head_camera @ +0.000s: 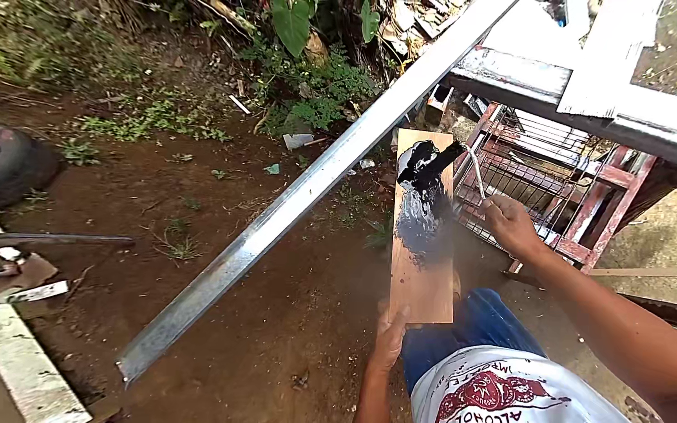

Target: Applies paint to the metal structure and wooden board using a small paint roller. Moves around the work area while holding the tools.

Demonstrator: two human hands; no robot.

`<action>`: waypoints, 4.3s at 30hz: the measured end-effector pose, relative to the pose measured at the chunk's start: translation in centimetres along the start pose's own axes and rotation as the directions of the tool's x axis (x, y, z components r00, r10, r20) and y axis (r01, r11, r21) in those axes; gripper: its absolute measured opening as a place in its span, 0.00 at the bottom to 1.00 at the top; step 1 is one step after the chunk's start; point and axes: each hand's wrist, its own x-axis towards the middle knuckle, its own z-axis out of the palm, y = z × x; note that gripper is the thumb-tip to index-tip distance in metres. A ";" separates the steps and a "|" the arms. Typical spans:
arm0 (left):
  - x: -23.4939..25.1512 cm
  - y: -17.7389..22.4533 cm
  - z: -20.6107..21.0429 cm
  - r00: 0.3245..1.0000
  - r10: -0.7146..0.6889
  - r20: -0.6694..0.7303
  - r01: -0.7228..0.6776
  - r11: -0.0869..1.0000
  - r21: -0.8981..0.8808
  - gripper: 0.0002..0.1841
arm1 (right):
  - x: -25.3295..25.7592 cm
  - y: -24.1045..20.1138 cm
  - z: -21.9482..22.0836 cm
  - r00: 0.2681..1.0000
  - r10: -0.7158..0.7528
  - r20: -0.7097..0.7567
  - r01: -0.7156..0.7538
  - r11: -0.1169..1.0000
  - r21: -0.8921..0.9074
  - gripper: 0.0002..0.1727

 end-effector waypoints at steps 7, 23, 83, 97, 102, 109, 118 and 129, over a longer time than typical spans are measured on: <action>0.5 -0.5 0.0 1.000 -0.029 -0.009 0.029 0.999 -0.028 0.23 | -1.7 2.0 -4.8 0.997 0.078 0.008 -0.078 0.959 0.273 0.19; -0.5 1.0 -1.8 0.983 -0.011 -0.181 0.010 1.000 -0.008 0.26 | -4.1 16.5 -8.5 0.789 0.550 -0.272 -0.606 0.626 -0.491 0.24; -0.9 0.8 -2.6 0.985 -0.004 -0.174 0.000 1.000 -0.023 0.25 | -4.8 15.6 -7.7 0.792 0.522 -0.318 -0.579 0.474 -0.664 0.22; -0.7 0.9 -1.8 0.991 0.008 -0.135 -0.010 1.000 -0.011 0.26 | -3.2 12.6 -9.1 0.775 0.517 -0.364 -0.599 0.415 -0.685 0.23; -1.1 0.7 -1.9 0.991 0.006 -0.131 -0.007 1.000 -0.007 0.24 | -3.9 13.7 -7.9 0.780 0.543 -0.311 -0.561 0.389 -0.730 0.21; -1.6 0.4 -1.8 0.990 0.020 -0.143 -0.023 0.999 -0.022 0.24 | -5.7 14.4 -8.7 0.814 0.490 -0.311 -0.536 0.428 -0.728 0.20; -1.8 0.0 -1.9 0.988 0.011 -0.153 -0.016 1.000 -0.026 0.25 | -5.8 13.7 -9.3 0.785 0.537 -0.309 -0.557 0.394 -0.731 0.19; -1.4 0.1 -2.1 0.989 0.026 -0.149 -0.031 0.999 -0.032 0.24 | -3.5 11.7 -10.0 0.756 0.602 -0.258 -0.534 0.340 -0.774 0.19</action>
